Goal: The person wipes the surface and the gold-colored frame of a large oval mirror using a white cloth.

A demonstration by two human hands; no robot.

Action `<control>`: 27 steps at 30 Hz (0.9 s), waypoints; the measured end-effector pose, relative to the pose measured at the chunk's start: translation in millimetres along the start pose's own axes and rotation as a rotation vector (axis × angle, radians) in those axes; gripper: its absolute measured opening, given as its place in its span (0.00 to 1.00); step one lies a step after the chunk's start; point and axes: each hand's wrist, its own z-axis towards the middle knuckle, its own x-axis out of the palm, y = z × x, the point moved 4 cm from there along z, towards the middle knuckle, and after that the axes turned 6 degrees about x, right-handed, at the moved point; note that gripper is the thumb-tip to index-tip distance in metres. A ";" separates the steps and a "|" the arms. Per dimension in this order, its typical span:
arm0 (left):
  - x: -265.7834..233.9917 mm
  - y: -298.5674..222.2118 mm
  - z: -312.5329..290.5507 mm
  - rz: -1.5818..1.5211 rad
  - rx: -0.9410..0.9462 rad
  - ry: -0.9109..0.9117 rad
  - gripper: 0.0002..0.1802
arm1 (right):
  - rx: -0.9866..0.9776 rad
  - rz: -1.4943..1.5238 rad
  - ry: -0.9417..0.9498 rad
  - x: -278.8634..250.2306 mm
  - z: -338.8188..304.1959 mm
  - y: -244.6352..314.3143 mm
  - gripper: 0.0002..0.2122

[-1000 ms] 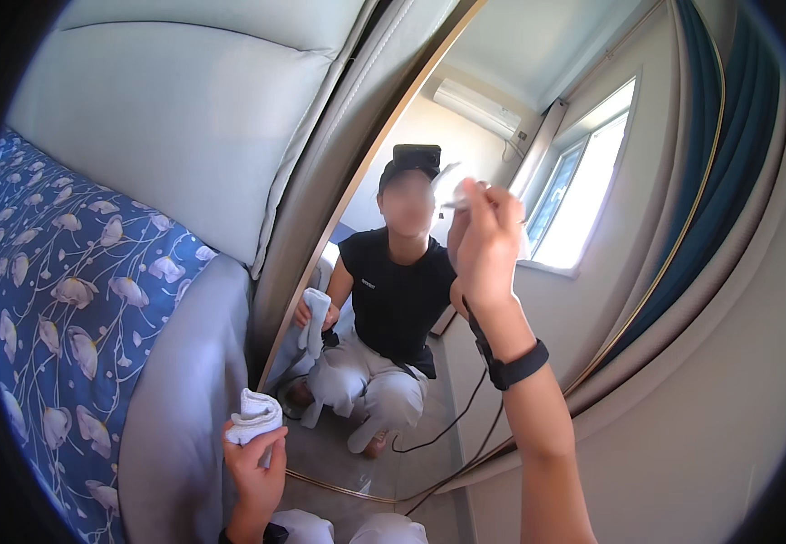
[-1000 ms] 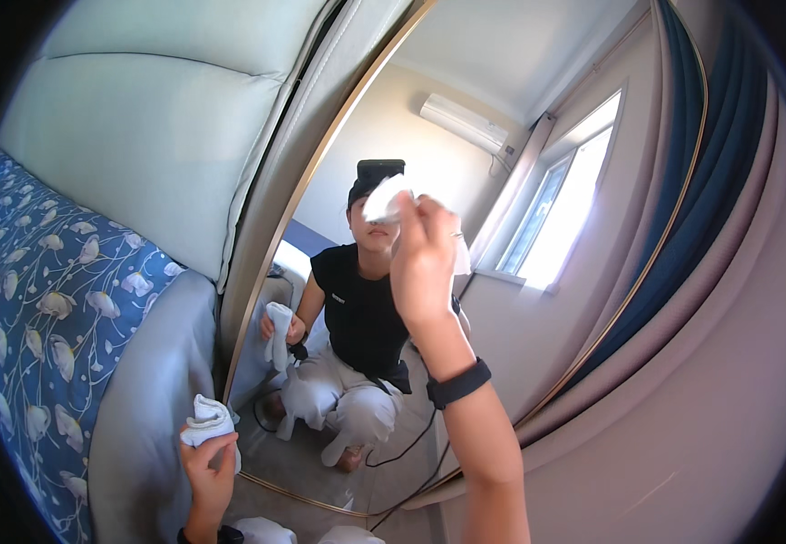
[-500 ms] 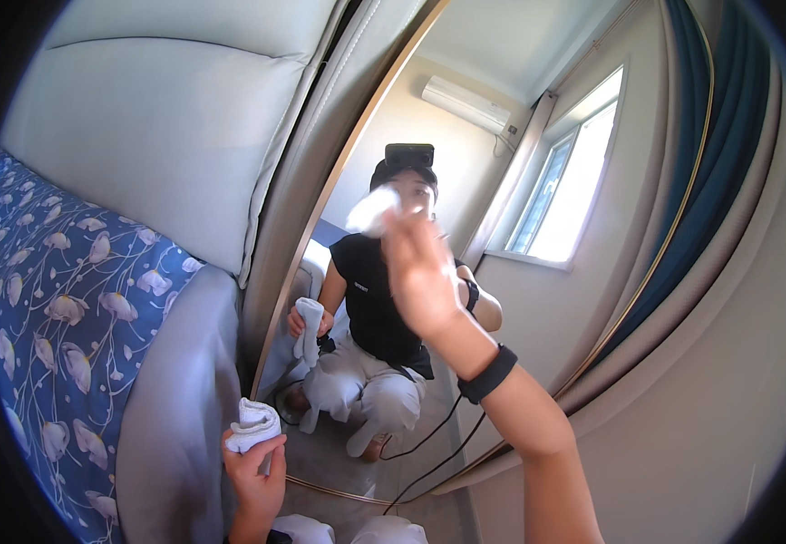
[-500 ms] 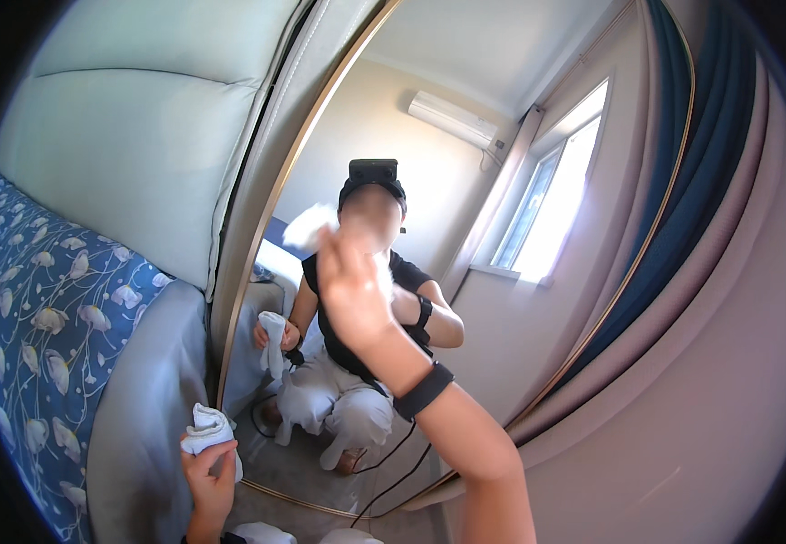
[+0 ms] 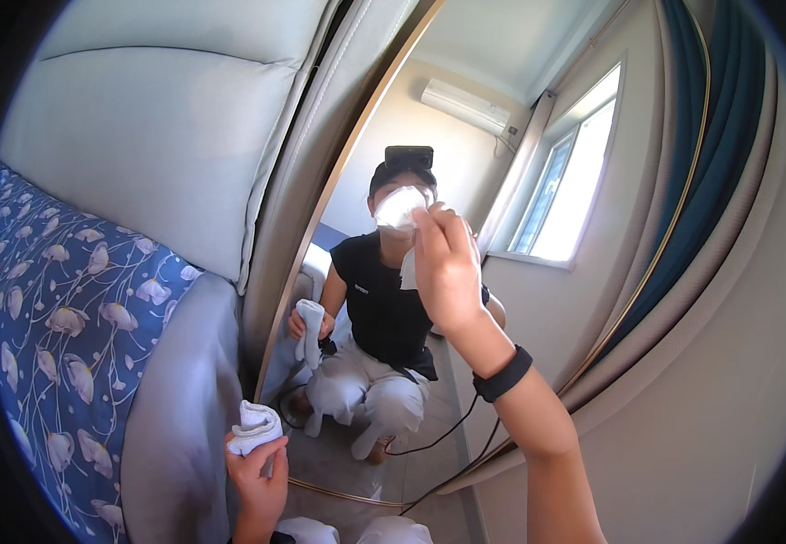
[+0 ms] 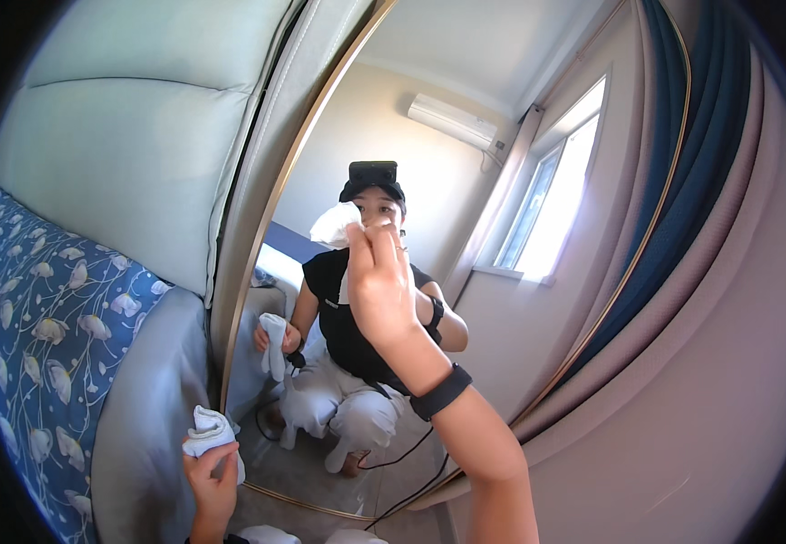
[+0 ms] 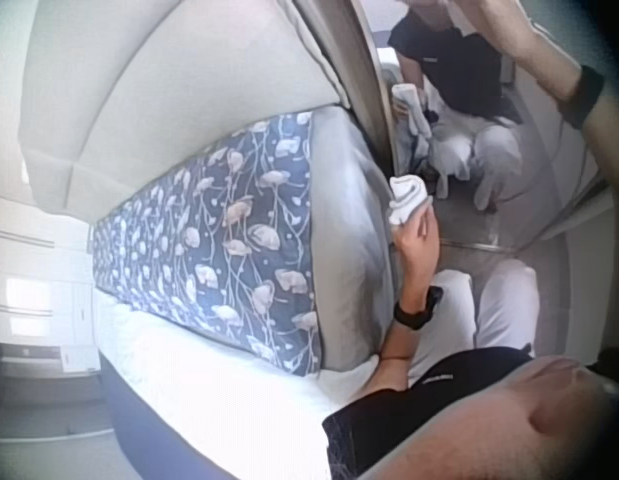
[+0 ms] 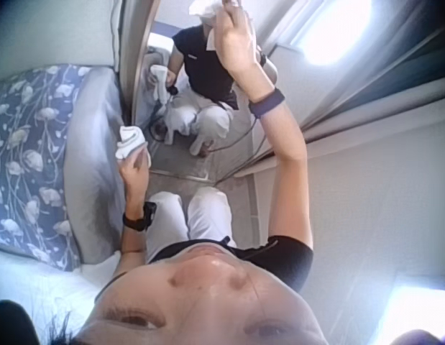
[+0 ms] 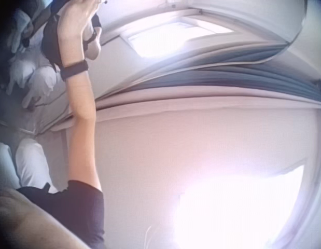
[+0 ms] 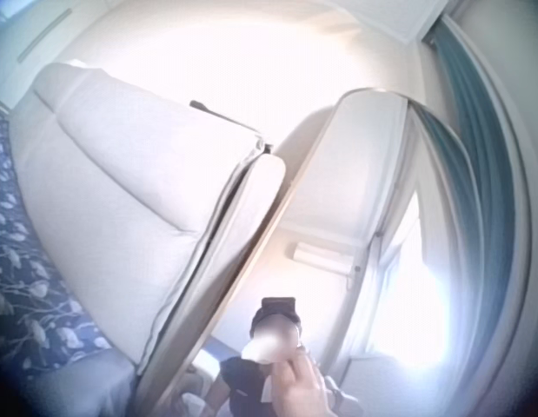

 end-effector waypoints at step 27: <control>1.9 -0.6 -2.9 0.043 0.062 0.051 0.09 | 0.300 -0.172 -0.404 -45.2 14.9 -72.8 0.11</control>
